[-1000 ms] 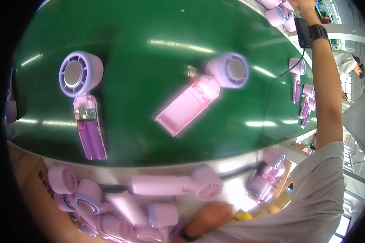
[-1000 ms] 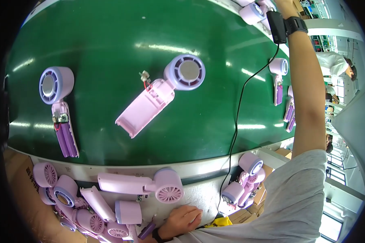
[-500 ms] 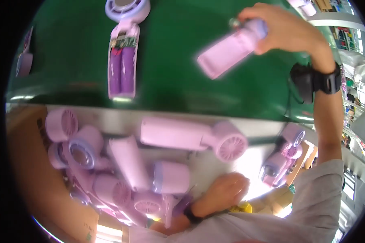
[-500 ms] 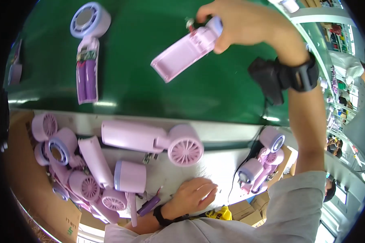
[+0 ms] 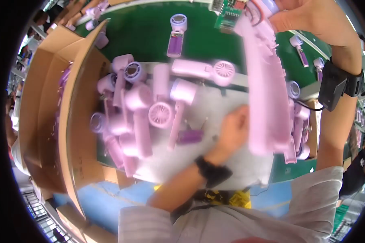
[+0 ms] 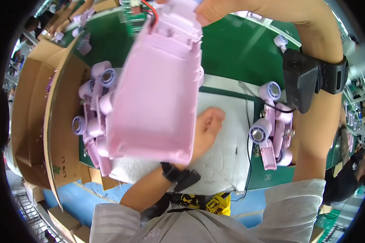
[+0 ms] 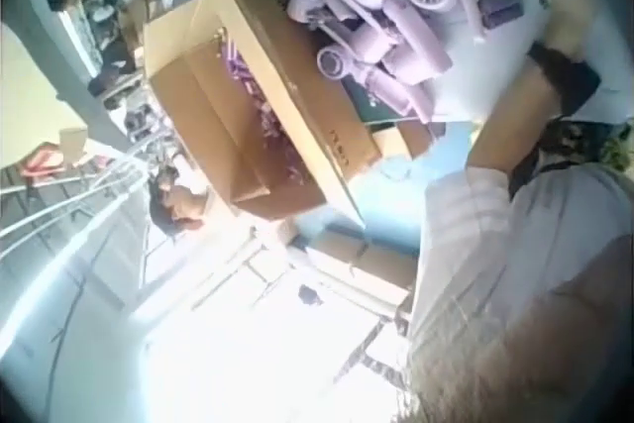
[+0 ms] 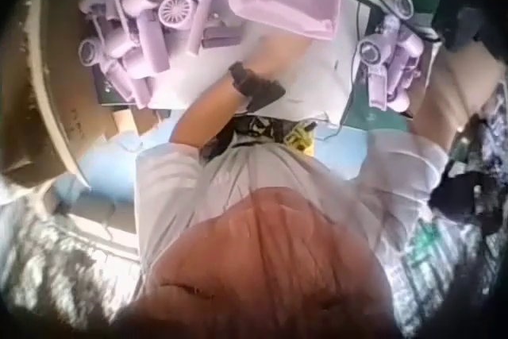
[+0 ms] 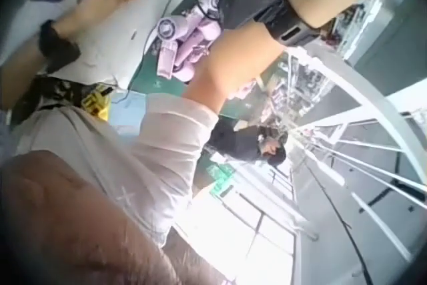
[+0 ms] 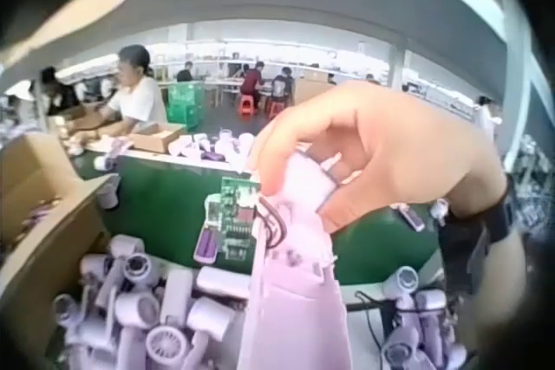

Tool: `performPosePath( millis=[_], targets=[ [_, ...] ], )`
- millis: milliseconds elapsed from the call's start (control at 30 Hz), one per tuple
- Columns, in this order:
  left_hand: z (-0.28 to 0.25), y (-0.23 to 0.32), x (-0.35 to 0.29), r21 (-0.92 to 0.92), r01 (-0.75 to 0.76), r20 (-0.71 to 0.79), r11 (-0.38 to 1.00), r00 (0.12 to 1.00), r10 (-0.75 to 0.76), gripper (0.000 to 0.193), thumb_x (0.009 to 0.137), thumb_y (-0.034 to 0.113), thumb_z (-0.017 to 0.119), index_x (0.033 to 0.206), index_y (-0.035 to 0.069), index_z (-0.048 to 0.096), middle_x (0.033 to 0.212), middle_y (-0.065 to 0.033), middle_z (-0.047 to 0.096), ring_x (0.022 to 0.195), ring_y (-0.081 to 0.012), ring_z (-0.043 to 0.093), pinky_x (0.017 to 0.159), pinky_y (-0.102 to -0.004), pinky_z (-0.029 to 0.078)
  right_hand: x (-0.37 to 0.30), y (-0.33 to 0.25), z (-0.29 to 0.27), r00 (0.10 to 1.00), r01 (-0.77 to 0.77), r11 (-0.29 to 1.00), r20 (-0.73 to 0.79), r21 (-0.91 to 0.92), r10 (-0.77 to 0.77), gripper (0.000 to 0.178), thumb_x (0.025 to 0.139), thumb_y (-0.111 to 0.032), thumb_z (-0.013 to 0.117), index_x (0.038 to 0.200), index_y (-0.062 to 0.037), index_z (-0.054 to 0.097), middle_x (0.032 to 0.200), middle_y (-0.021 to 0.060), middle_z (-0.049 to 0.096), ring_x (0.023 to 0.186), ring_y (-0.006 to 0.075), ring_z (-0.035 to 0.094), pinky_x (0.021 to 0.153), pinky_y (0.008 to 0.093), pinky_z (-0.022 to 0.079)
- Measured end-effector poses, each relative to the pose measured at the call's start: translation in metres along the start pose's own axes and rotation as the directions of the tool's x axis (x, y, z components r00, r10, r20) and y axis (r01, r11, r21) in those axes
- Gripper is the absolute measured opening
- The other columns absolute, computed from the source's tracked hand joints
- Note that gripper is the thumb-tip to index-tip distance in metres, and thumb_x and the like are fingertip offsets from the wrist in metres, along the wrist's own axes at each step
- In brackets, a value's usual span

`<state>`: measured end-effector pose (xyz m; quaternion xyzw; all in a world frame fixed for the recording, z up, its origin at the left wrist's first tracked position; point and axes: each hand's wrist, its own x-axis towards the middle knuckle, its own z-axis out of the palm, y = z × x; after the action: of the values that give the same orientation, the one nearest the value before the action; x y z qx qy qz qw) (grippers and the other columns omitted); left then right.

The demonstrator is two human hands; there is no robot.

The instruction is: The person picks up a battery from a box, connects it to a circuit board, and presses both components into a pink fan housing. They then place the assembled unit onto a conveyor belt and repeat the process with a new fan.

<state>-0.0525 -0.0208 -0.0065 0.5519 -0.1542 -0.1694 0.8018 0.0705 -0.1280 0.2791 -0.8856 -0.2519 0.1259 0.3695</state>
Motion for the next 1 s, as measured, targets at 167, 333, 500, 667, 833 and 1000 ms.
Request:
performPosePath(
  millis=[167,333,500,667,833,1000],
  targets=[
    [-0.007,-0.015,0.01,0.327,-0.176,0.177,0.929,0.977,0.123,0.02,0.097,0.021,0.057,0.101,0.002,0.063,0.089,-0.0053,0.068,0.069,-0.0092,0.058,0.064,-0.0241,0.048,-0.067,-0.08,0.045,0.93,0.218,0.963,-0.331,0.157,-0.156,0.041,0.074,0.016,0.064,0.112,-0.0023,0.062,0.113,0.0063,0.06,0.102,0.0165,0.059,0.075,0.0282,0.052],
    [0.003,-0.039,0.011,0.318,-0.322,0.334,0.892,0.918,0.213,0.024,0.096,0.025,0.058,0.105,0.003,0.063,0.093,-0.0057,0.068,0.075,-0.0111,0.061,0.069,-0.0255,0.049,-0.137,-0.143,0.039,0.887,0.161,0.95,-0.383,-0.268,-0.258,0.037,0.078,0.003,0.067,0.113,-0.0036,0.061,0.108,0.0061,0.062,0.097,0.0166,0.061,0.083,0.0309,0.051],
    [-0.029,-0.021,0.017,0.066,0.102,0.355,0.993,0.927,-0.119,0.032,0.095,0.031,0.058,0.114,0.005,0.06,0.096,-0.0057,0.068,0.079,-0.016,0.064,0.072,-0.0307,0.051,-0.147,-0.119,0.058,0.962,-0.127,0.988,-0.256,-0.092,0.1,0.054,0.07,0.004,0.071,0.122,-0.0029,0.056,0.121,0.0044,0.059,0.112,0.0158,0.055,0.097,0.031,0.046],
    [-0.033,0.012,-0.003,-0.099,0.25,0.269,0.963,0.939,-0.216,0.038,0.094,0.033,0.061,0.12,0.005,0.057,0.096,-0.0072,0.064,0.082,-0.0182,0.064,0.073,-0.0332,0.052,-0.148,0.053,0.126,0.993,-0.12,0.902,-0.068,-0.415,0.101,0.04,0.068,-0.001,0.07,0.106,-0.0051,0.062,0.106,0.0094,0.06,0.097,0.0252,0.059,0.085,0.0352,0.048],
    [-0.042,0.001,-0.007,0.434,-0.319,0.431,0.842,0.895,0.116,0.042,0.09,0.025,0.066,0.124,0.005,0.055,0.104,-0.0115,0.06,0.084,-0.0192,0.064,0.076,-0.0334,0.053,-0.13,0.122,0.171,0.988,-0.155,0.873,-0.076,-0.462,0.135,0.037,0.068,-0.004,0.072,0.104,-0.0057,0.064,0.108,0.0133,0.06,0.097,0.0326,0.06,0.081,0.0409,0.049],
    [-0.042,-0.015,0.0,0.505,-0.325,0.475,0.8,0.878,0.057,0.049,0.085,0.02,0.069,0.128,0.005,0.052,0.112,-0.0138,0.058,0.091,-0.0224,0.063,0.083,-0.0358,0.051,-0.096,0.092,0.186,0.969,-0.02,0.859,-0.222,-0.511,-0.109,0.031,0.073,-0.012,0.072,0.101,-0.0025,0.065,0.104,0.016,0.064,0.096,0.0342,0.062,0.081,0.0417,0.05]
  ],
)
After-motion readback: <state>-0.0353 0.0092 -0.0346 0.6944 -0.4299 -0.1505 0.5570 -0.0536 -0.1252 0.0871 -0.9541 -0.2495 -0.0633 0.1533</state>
